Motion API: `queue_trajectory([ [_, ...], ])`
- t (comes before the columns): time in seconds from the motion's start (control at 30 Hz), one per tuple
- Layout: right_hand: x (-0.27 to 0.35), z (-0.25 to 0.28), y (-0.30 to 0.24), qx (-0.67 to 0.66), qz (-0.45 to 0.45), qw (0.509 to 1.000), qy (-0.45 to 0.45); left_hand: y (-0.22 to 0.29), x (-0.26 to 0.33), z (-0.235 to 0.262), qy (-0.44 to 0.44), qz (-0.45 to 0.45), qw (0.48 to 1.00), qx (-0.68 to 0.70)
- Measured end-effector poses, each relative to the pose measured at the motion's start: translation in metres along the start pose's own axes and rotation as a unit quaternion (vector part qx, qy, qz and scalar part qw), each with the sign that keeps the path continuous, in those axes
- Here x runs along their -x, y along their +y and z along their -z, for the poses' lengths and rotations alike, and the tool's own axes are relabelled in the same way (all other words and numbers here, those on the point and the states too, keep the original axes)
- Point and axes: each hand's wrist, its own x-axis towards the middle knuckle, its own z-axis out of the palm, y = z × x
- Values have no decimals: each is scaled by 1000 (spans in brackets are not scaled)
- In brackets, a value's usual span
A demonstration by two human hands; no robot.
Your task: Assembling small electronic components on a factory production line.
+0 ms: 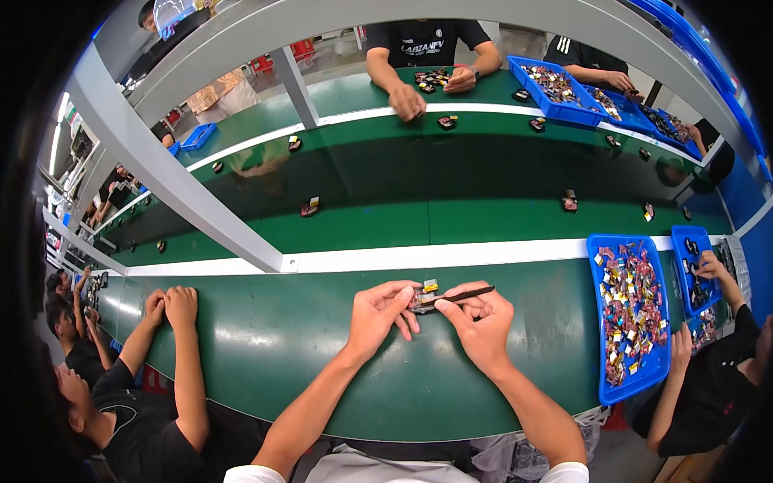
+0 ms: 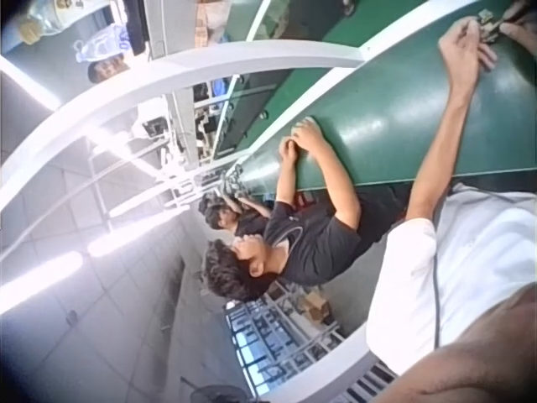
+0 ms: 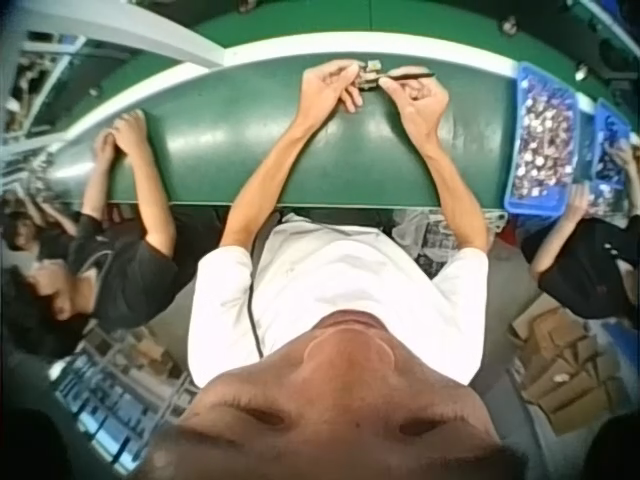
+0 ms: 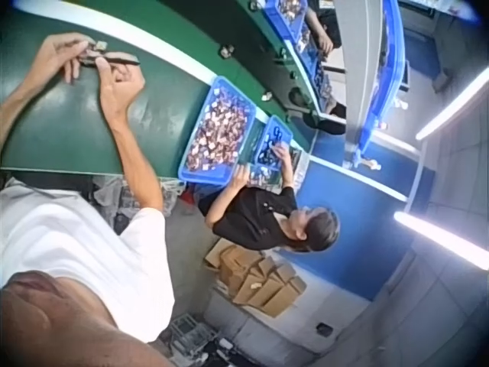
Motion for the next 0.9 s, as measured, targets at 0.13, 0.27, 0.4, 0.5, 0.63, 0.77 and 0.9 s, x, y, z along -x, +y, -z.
queue_trajectory([
  [0.13, 3, -2, 2, 47, 38, 998, 8, -2, 0, 3, -6, -5, 1000, 0],
  [0.27, 2, -3, 2, 76, 58, 995, 10, -2, 0, 2, -4, -14, 1000, 3],
  [0.4, 1, -4, -1, 90, 51, 995, -3, 0, -1, 2, 2, -24, 1000, 0],
  [0.5, 2, -3, 0, 102, 61, 993, -9, 1, 1, 2, 4, -19, 1000, -1],
  [0.63, 1, -7, 1, 104, 74, 992, 11, 2, 1, 3, 9, -26, 1000, -8],
  [0.77, 2, -4, 2, 102, 69, 992, 4, 2, 2, 2, 9, -33, 999, -7],
  [0.9, 2, -5, 0, 112, 67, 991, -10, 0, 1, 4, 11, -22, 1000, -13],
])
